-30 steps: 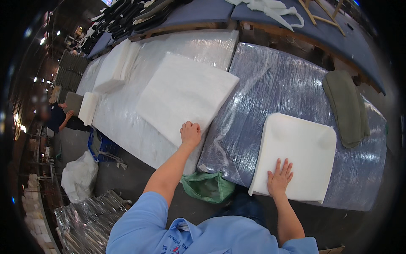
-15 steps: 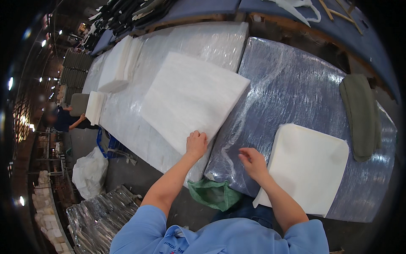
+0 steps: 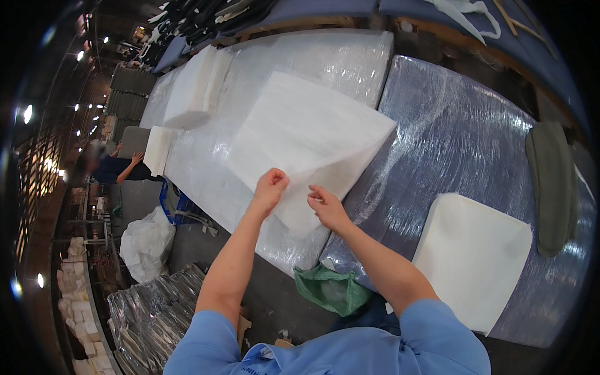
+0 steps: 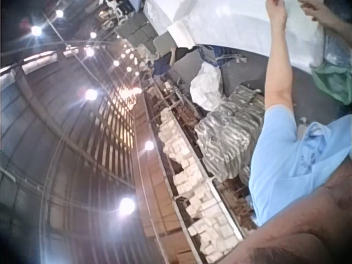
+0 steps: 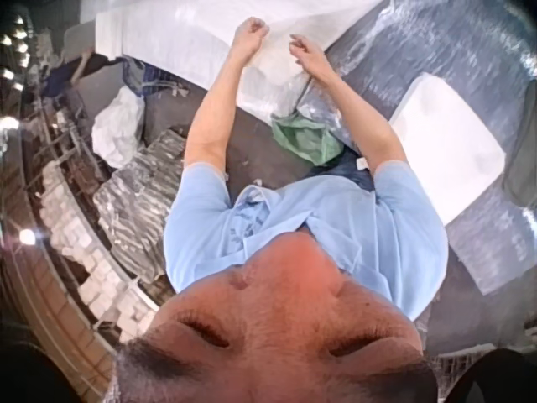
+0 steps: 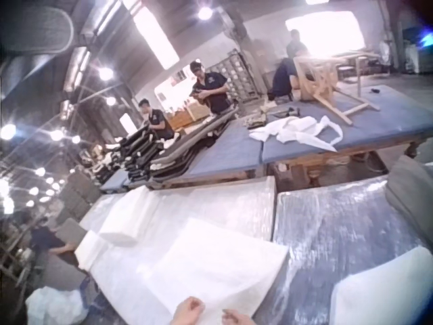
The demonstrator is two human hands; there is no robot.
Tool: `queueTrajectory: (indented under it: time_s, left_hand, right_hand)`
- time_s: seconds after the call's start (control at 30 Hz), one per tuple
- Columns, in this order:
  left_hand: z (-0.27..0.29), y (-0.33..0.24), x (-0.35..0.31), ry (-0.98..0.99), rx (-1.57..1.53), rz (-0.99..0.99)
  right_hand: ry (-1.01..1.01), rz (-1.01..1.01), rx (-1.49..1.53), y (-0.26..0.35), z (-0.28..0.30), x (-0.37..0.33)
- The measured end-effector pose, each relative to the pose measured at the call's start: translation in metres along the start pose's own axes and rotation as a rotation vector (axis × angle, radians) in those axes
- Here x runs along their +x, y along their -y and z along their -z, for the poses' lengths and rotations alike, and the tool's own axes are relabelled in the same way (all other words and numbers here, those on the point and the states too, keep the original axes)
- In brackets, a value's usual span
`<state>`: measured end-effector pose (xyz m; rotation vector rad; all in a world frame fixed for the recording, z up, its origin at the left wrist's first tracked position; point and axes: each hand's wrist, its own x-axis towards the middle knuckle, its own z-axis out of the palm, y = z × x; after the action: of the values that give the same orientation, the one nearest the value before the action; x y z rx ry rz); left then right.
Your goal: The person wraps rectangular white foam pads in clear plastic wrap on a workbench. They smooth the wrap, fold edges, and roll the wrapped pad into a cylinder. The person repeats this process with multiple foam pads.
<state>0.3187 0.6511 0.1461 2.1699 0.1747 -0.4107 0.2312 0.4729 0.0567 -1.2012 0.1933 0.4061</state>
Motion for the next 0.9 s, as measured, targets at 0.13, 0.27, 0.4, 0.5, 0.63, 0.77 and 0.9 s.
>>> queueTrajectory:
  time_s: [0.13,0.27,0.4,0.5,0.63,0.77,0.9]
  left_hand:
    - [0.057,-0.045,0.017,-0.315,0.049,-0.408]
    - [0.082,-0.087,-0.039,-0.270,0.125,-0.402]
    - [0.050,-0.086,-0.122,-0.132,0.373,-0.599]
    - [0.011,-0.061,-0.179,-0.042,0.446,-0.740]
    - [-0.048,-0.020,-0.234,0.055,0.359,-0.691]
    - [-0.096,0.018,-0.300,0.046,0.256,-0.645]
    - [-0.124,0.037,-0.347,0.063,0.200,-0.645]
  right_hand:
    - [-0.095,-0.184,-0.234,-0.027,0.026,0.050]
    - [-0.005,-0.361,-0.039,-0.007,0.033,0.039]
    - [0.136,-0.171,0.869,0.030,0.032,0.018]
    - [0.236,0.107,1.309,0.060,0.026,-0.015]
    - [-0.026,0.265,1.167,0.032,0.087,-0.054]
    - [0.065,0.245,1.130,0.039,0.086,-0.131]
    - [0.307,0.239,1.020,0.041,0.085,-0.196]
